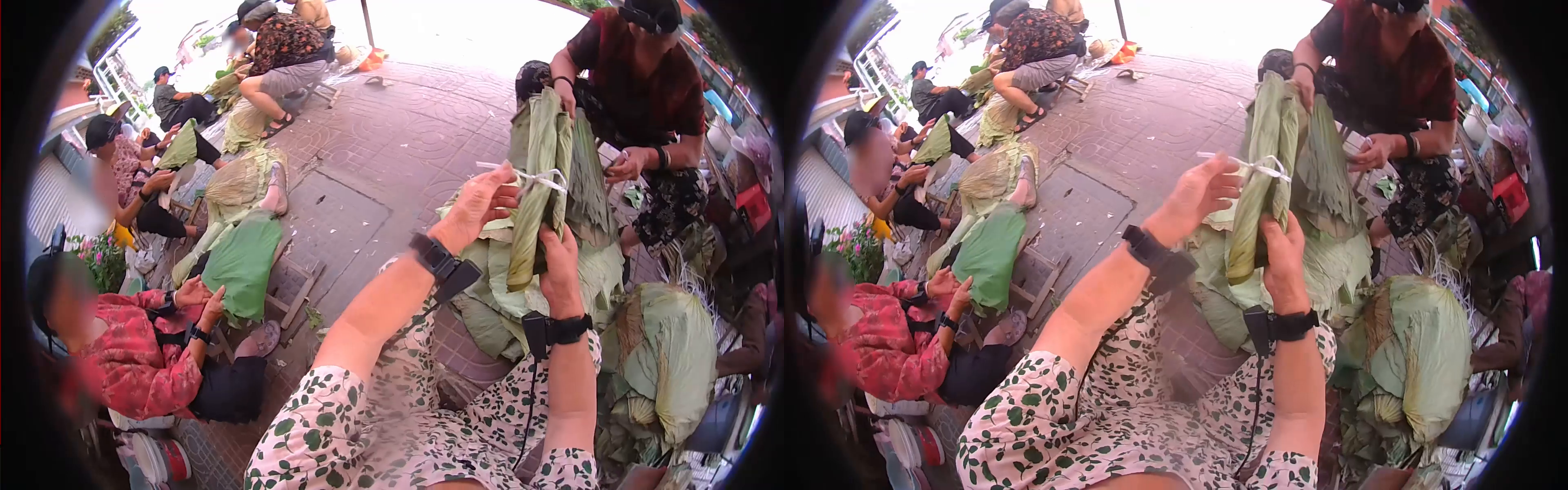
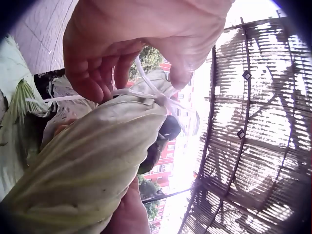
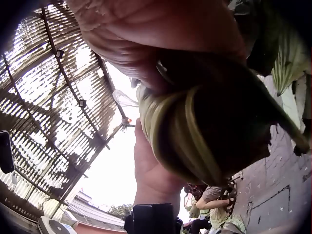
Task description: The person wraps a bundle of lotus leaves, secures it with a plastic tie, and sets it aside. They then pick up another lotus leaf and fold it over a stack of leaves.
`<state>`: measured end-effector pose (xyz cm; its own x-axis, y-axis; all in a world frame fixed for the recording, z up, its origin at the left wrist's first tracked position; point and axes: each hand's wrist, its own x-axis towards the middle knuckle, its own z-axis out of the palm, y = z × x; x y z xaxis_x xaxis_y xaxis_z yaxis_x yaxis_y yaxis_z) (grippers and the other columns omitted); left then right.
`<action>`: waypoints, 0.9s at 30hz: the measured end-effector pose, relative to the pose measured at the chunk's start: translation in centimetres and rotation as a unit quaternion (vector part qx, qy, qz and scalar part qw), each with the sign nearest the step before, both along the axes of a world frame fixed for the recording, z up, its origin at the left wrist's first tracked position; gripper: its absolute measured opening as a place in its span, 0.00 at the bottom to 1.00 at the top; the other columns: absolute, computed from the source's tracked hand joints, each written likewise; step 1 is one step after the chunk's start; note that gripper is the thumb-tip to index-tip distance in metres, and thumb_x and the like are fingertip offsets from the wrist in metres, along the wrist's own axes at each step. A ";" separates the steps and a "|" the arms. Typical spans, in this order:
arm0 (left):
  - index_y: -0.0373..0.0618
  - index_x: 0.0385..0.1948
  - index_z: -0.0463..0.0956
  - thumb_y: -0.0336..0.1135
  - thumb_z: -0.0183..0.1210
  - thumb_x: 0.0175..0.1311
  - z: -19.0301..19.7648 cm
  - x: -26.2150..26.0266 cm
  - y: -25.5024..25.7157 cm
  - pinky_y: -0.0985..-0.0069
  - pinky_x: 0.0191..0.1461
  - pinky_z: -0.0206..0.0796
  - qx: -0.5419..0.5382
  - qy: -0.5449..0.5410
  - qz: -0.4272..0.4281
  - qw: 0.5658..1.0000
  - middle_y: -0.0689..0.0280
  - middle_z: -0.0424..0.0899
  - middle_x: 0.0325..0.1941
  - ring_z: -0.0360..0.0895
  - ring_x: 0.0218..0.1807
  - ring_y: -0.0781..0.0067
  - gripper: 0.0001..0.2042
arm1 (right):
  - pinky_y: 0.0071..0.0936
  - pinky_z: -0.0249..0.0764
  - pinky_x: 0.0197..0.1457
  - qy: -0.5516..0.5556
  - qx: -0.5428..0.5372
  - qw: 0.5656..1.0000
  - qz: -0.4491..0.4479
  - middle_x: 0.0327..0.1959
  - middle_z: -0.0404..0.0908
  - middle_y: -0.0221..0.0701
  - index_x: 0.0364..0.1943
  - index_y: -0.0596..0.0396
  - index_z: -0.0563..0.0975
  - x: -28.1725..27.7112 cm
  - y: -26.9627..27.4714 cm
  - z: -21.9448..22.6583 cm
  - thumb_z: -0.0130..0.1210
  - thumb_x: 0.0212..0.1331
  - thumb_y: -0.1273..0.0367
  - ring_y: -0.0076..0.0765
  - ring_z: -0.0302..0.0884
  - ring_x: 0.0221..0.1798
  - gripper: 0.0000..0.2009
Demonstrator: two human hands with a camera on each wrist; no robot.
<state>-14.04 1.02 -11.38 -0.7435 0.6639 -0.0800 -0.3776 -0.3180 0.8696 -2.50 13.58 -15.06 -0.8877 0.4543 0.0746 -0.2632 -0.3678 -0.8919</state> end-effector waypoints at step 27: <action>0.44 0.36 0.77 0.41 0.57 0.59 -0.2 0.2 -0.1 0.89 0.25 0.64 -0.045 0.117 0.109 0.986 0.68 0.80 0.27 0.70 0.21 0.89 0.12 | 0.21 0.73 0.38 -0.060 0.019 0.998 0.008 0.37 0.76 0.29 0.46 0.60 0.69 -0.2 -0.5 -0.2 0.47 0.57 0.75 0.23 0.75 0.35 0.13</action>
<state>-13.85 0.94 -11.54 -0.8730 0.4840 0.0593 -0.0943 -0.2869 0.9533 -2.74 13.07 -15.28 -0.8982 0.4393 -0.0151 -0.1491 -0.3367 -0.9297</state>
